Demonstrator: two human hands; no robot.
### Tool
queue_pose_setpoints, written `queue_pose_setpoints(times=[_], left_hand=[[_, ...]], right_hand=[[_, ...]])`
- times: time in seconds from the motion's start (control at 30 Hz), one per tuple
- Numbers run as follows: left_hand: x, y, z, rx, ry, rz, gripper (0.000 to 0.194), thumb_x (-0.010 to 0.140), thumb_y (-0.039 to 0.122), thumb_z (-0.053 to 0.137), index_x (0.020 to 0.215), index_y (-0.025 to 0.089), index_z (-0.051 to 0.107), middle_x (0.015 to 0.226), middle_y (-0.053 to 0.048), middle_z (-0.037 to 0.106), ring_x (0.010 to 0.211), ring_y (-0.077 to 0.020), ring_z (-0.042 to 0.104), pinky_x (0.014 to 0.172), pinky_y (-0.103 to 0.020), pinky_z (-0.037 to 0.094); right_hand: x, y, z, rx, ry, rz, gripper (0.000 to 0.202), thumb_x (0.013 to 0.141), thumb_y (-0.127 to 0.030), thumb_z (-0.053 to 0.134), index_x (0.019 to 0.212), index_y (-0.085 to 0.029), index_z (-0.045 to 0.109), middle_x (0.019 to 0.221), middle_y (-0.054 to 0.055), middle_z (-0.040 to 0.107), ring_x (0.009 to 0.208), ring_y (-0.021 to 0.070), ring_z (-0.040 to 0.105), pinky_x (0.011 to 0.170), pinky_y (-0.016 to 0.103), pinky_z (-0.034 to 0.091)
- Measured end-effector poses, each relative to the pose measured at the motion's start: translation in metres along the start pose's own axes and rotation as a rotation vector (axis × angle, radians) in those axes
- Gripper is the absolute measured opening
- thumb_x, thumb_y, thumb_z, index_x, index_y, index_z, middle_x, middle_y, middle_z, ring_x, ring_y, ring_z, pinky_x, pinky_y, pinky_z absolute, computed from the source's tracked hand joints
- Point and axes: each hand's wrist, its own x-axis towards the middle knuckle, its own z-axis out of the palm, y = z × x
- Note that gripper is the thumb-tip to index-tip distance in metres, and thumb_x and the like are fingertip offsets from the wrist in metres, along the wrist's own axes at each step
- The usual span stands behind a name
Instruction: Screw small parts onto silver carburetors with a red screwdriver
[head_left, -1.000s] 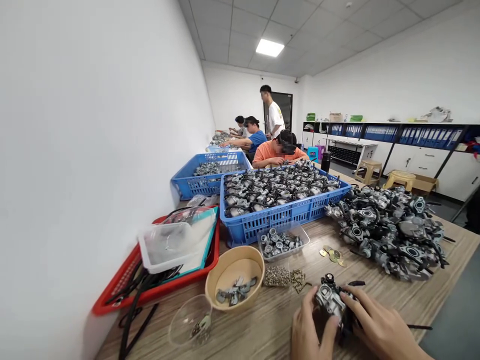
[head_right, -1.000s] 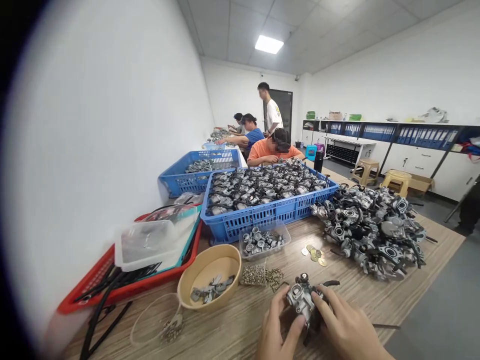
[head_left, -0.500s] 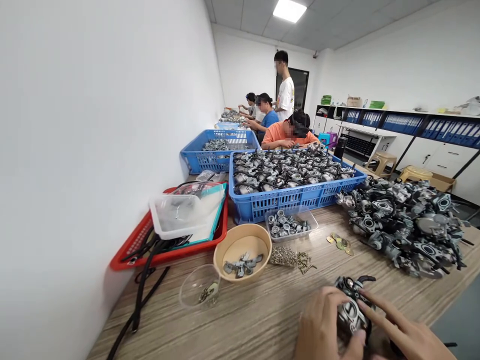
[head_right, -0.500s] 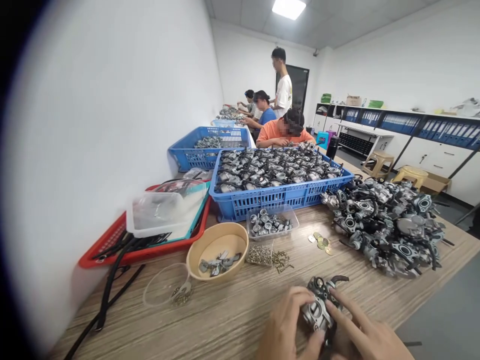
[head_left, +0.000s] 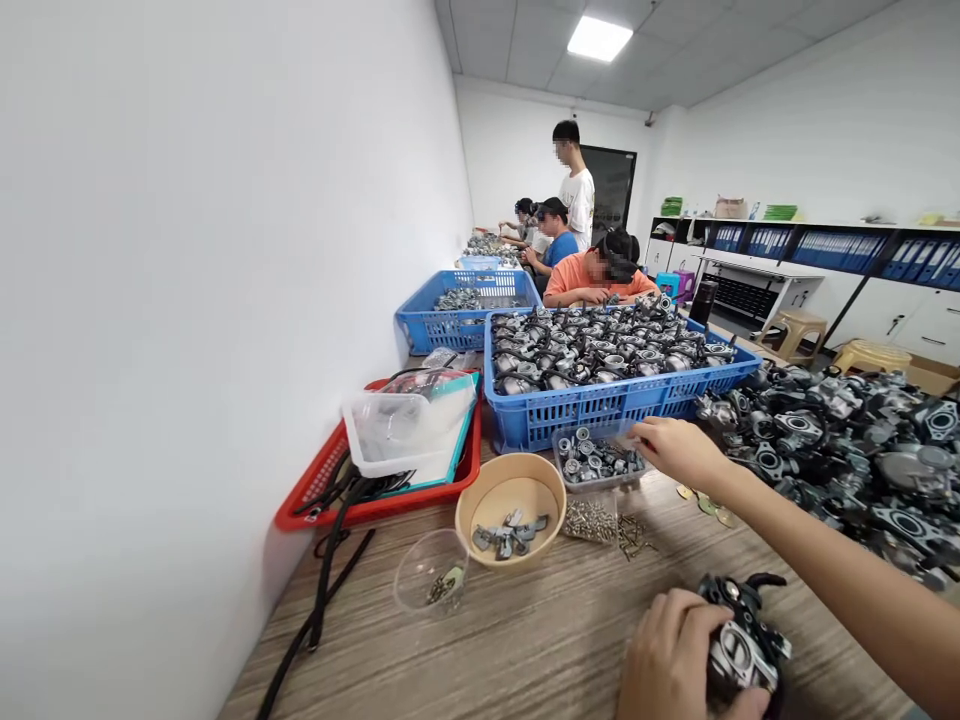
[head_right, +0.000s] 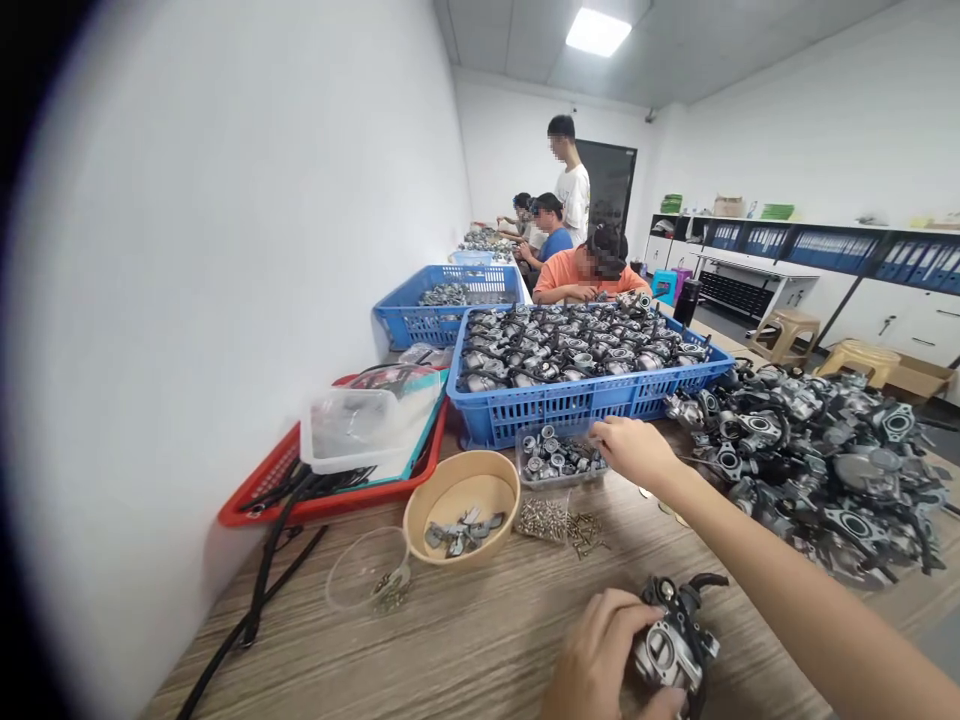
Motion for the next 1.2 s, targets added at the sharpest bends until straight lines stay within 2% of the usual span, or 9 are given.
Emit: queue_pose_setpoints(times=[0.1, 0.23, 0.43, 0.57, 0.7, 0.9, 1.03, 1.1, 1.2], left_hand=[[-0.005, -0.015, 0.014, 0.013, 0.011, -0.011, 0.051, 0.077, 0.039, 0.085, 0.126, 0.029, 0.073, 0.112, -0.008, 0.078, 0.097, -0.0348, 0.078, 0.079, -0.046, 0.067], [-0.008, -0.031, 0.030, 0.026, 0.061, 0.034, 0.044, 0.087, 0.053, 0.075, 0.127, 0.033, 0.073, 0.108, -0.007, 0.079, 0.093, -0.0329, 0.080, 0.073, -0.043, 0.066], [-0.009, -0.032, 0.035, -0.013, 0.067, -0.007, 0.047, 0.086, 0.059, 0.076, 0.126, 0.035, 0.074, 0.108, -0.007, 0.080, 0.093, -0.0347, 0.080, 0.073, -0.045, 0.066], [-0.012, -0.032, 0.039, -0.034, 0.007, -0.084, 0.058, 0.072, 0.051, 0.090, 0.127, 0.040, 0.073, 0.114, -0.005, 0.078, 0.098, -0.0365, 0.078, 0.076, -0.046, 0.066], [-0.014, -0.034, 0.041, -0.048, 0.022, -0.089, 0.058, 0.073, 0.045, 0.089, 0.128, 0.040, 0.072, 0.116, -0.004, 0.077, 0.101, -0.0352, 0.077, 0.080, -0.045, 0.066], [-0.006, -0.026, 0.023, -0.053, -0.001, -0.002, 0.058, 0.075, 0.035, 0.086, 0.130, 0.034, 0.070, 0.114, -0.007, 0.077, 0.100, -0.0351, 0.077, 0.082, -0.047, 0.067], [0.003, -0.003, -0.002, -0.109, -0.022, 0.023, 0.057, 0.074, 0.023, 0.084, 0.130, 0.026, 0.070, 0.119, -0.011, 0.076, 0.103, -0.0348, 0.077, 0.086, -0.048, 0.067], [0.008, 0.009, -0.014, -0.103, -0.042, 0.018, 0.051, 0.076, 0.020, 0.082, 0.125, 0.020, 0.070, 0.117, -0.014, 0.075, 0.104, -0.0355, 0.077, 0.087, -0.050, 0.067], [0.014, 0.025, -0.028, -0.102, -0.069, -0.022, 0.040, 0.082, 0.017, 0.076, 0.122, 0.019, 0.068, 0.113, -0.013, 0.075, 0.103, -0.0343, 0.076, 0.085, -0.052, 0.066]], right_hand=[[0.041, -0.012, 0.011, -0.056, -0.139, -0.050, 0.030, 0.105, -0.039, 0.069, 0.126, -0.018, 0.068, 0.123, 0.008, 0.071, 0.103, 0.0217, 0.072, 0.090, 0.043, 0.063], [0.062, -0.018, 0.017, -0.095, -0.235, -0.101, 0.031, 0.105, -0.039, 0.069, 0.129, -0.019, 0.068, 0.128, 0.009, 0.070, 0.108, 0.0233, 0.071, 0.093, 0.045, 0.062], [0.060, -0.010, 0.015, -0.062, -0.269, -0.125, 0.032, 0.105, -0.039, 0.070, 0.129, -0.018, 0.067, 0.129, 0.010, 0.069, 0.110, 0.0240, 0.071, 0.095, 0.046, 0.062], [0.054, -0.007, 0.014, 0.032, -0.238, -0.105, 0.032, 0.104, -0.039, 0.070, 0.128, -0.018, 0.068, 0.129, 0.010, 0.069, 0.111, 0.0245, 0.070, 0.095, 0.047, 0.062], [0.044, 0.005, 0.005, 0.203, -0.150, -0.012, 0.029, 0.104, -0.039, 0.071, 0.122, -0.018, 0.069, 0.124, 0.009, 0.071, 0.107, 0.0230, 0.070, 0.094, 0.045, 0.061], [-0.013, 0.023, -0.028, 0.641, -0.046, 0.185, 0.030, 0.101, -0.046, 0.072, 0.108, -0.017, 0.068, 0.099, 0.003, 0.070, 0.075, 0.0137, 0.065, 0.069, 0.030, 0.058], [-0.078, 0.012, -0.049, 0.981, -0.146, 0.310, 0.055, 0.086, -0.069, 0.074, 0.107, -0.020, 0.064, 0.067, -0.005, 0.057, 0.048, 0.0077, 0.041, 0.042, 0.021, 0.030], [-0.108, 0.003, -0.055, 1.103, -0.228, 0.379, 0.060, 0.081, -0.074, 0.076, 0.105, -0.021, 0.065, 0.055, -0.008, 0.046, 0.044, 0.0074, 0.031, 0.039, 0.021, 0.019], [-0.146, -0.009, -0.055, 1.225, -0.315, 0.458, 0.061, 0.075, -0.076, 0.081, 0.099, -0.021, 0.067, 0.050, -0.009, 0.042, 0.043, 0.0071, 0.027, 0.039, 0.021, 0.014]])
